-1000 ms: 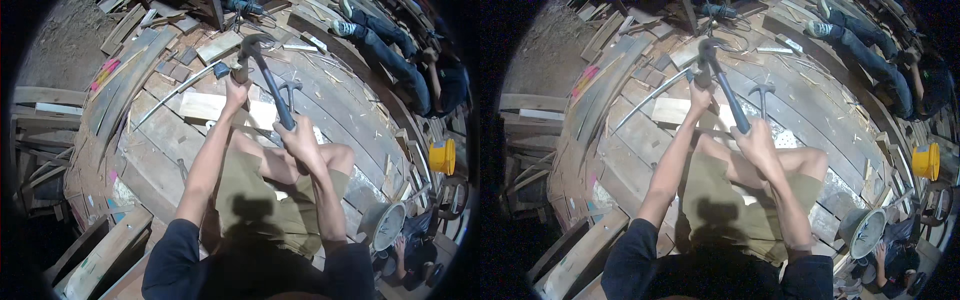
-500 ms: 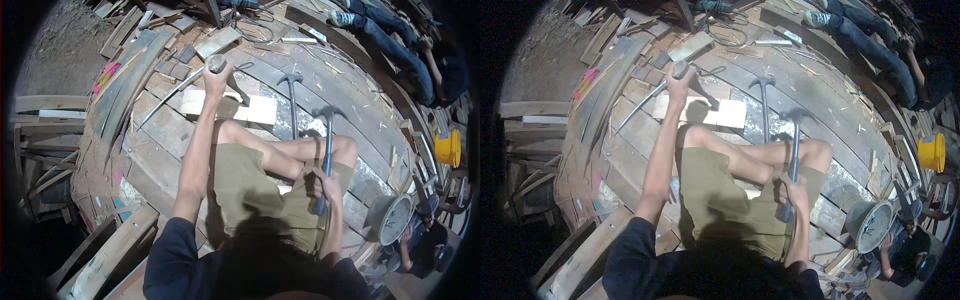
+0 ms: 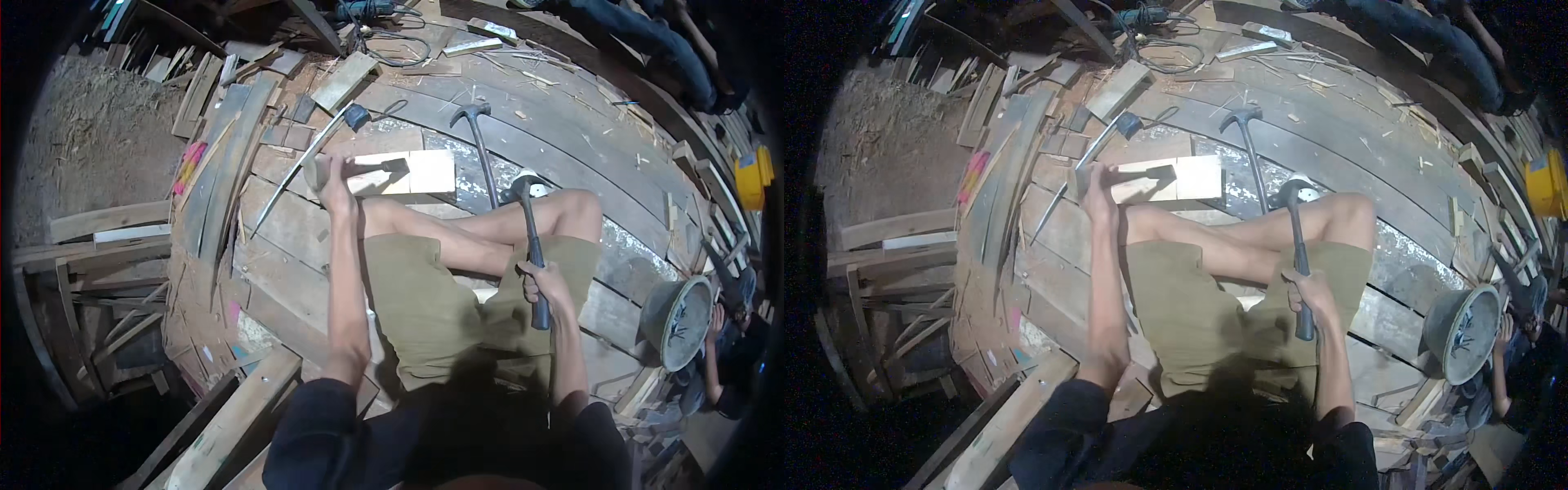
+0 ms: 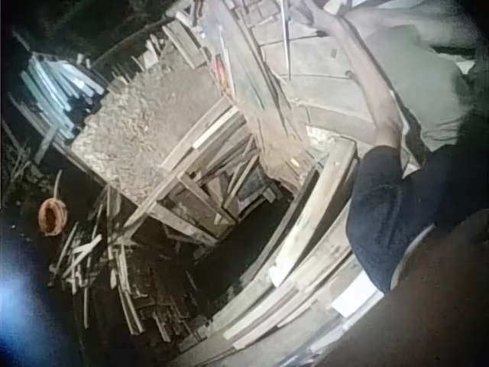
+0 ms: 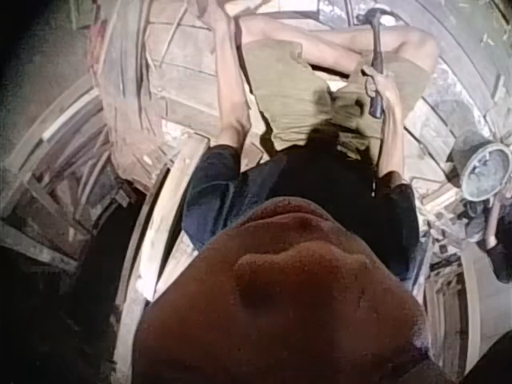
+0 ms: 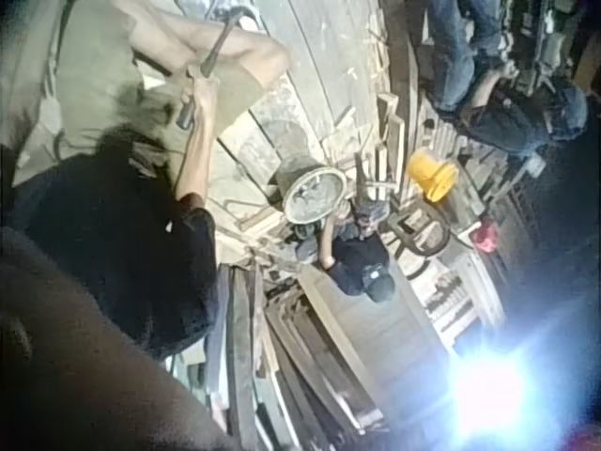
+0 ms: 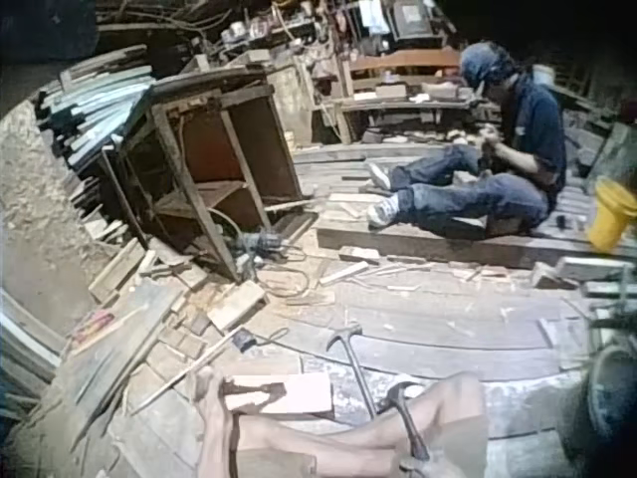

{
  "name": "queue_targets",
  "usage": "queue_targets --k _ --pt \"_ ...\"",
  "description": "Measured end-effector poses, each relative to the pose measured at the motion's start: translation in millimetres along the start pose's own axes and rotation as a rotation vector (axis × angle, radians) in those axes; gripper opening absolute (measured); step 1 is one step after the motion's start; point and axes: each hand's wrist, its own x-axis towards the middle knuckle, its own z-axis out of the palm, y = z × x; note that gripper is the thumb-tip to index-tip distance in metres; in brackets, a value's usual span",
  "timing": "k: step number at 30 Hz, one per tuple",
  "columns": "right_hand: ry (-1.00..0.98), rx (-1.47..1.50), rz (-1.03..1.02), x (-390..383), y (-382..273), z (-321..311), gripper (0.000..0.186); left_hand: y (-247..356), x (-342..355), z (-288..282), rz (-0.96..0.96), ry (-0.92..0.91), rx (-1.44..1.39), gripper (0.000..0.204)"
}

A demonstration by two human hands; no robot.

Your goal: Using a hammer and a chisel to carve or shape a block of wood while sitting on a workshop floor.

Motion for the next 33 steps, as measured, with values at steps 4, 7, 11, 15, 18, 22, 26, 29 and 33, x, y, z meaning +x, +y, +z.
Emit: queue_targets --k 4,7,11,15,18,22,26,29,33 --pt "0.014 0.026 -0.041 2.8 4.0 0.7 0.021 -8.9 -55.8 -26.9 -0.125 0.046 -0.146 0.027" --pt "0.019 -0.001 -0.036 4.3 5.4 2.8 0.017 -7.2 -84.7 -26.1 -0.042 0.014 -0.087 0.024" --pt "0.032 -0.074 -0.042 4.4 5.5 5.8 0.018 13.5 -118.9 -8.3 0.12 -0.138 0.363 0.031" --pt "0.042 -0.061 -0.043 4.2 5.5 8.6 0.018 34.4 -142.5 10.5 0.44 -0.296 0.614 0.02" --pt "0.029 -0.083 -0.064 4.5 6.4 9.4 0.019 39.4 -142.2 19.3 0.393 -0.355 0.527 0.022" --pt "0.021 -0.085 -0.064 5.7 7.3 7.9 0.02 35.7 -139.6 17.2 0.426 -0.352 0.508 0.02" --pt "0.035 -0.074 -0.071 6.6 8.1 7.7 0.02 22.1 -135.9 5.1 0.372 -0.222 0.504 0.021" --pt "0.059 -0.11 -0.084 5.9 7.8 8.0 0.021 7.4 -130.0 -0.4 0.246 -0.139 0.373 0.023" --pt "0.052 -0.068 -0.078 4.9 6.4 8.6 0.022 1.4 -129.6 -1.7 0.103 -0.088 0.237 0.021"
